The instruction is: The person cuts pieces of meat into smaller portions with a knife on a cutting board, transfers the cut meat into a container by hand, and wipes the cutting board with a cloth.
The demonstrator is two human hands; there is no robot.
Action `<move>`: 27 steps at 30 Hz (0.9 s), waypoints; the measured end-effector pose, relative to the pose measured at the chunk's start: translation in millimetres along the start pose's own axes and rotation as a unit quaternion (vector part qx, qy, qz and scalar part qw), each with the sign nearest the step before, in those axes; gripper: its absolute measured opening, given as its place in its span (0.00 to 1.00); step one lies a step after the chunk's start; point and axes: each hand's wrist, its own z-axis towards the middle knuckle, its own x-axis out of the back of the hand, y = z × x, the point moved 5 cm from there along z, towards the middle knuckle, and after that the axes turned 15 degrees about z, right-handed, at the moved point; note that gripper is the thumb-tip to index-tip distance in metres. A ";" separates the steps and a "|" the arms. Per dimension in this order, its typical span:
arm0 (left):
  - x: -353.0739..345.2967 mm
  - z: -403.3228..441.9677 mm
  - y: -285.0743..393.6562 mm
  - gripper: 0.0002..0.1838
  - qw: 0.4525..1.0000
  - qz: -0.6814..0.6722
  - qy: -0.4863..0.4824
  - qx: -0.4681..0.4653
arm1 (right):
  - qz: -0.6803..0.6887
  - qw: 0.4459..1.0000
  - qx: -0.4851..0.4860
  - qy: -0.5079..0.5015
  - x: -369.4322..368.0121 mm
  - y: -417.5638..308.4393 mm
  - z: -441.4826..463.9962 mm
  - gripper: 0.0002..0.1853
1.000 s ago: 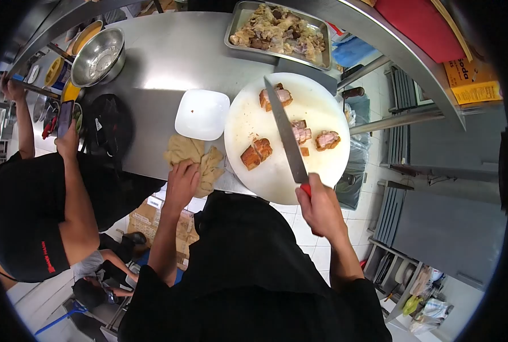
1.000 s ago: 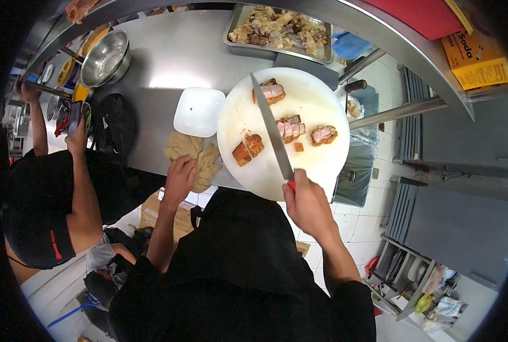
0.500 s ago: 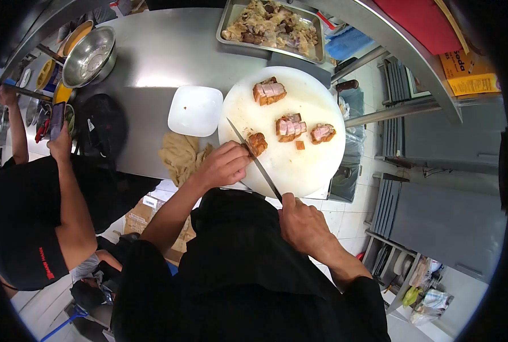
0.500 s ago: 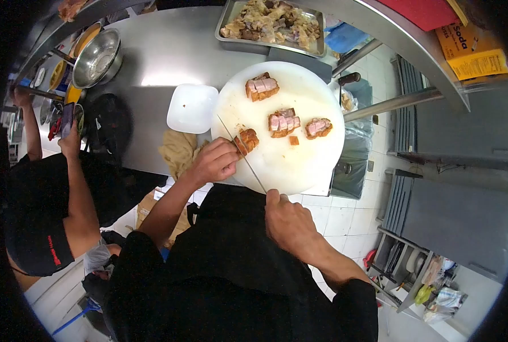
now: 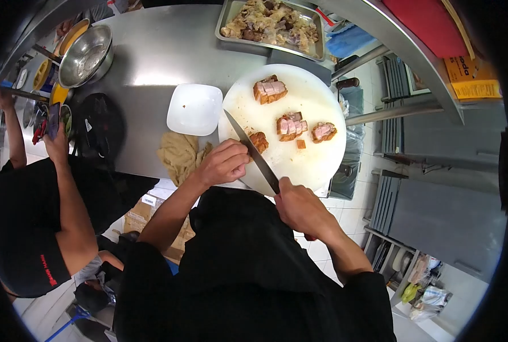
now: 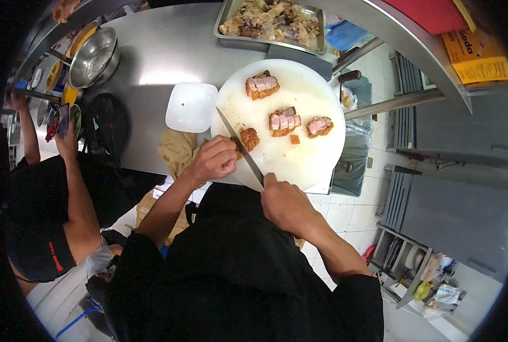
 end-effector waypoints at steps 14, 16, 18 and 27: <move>40.5 -19.9 14.8 0.13 0.991 0.109 0.041 0.060 | 0.147 0.969 0.095 0.174 8.4 50.6 -6.4 0.13; 49.1 -52.4 7.2 0.14 0.972 0.183 0.069 0.127 | 0.172 0.962 0.085 0.193 23.2 74.3 -52.4 0.19; 47.3 -92.3 -6.7 0.17 0.948 0.202 0.036 0.245 | 0.176 0.961 0.029 0.211 31.7 103.6 -100.3 0.22; 14.2 -139.8 -20.7 0.20 0.917 0.260 -0.154 0.260 | 0.268 0.885 -0.132 0.358 56.5 200.1 -219.0 0.25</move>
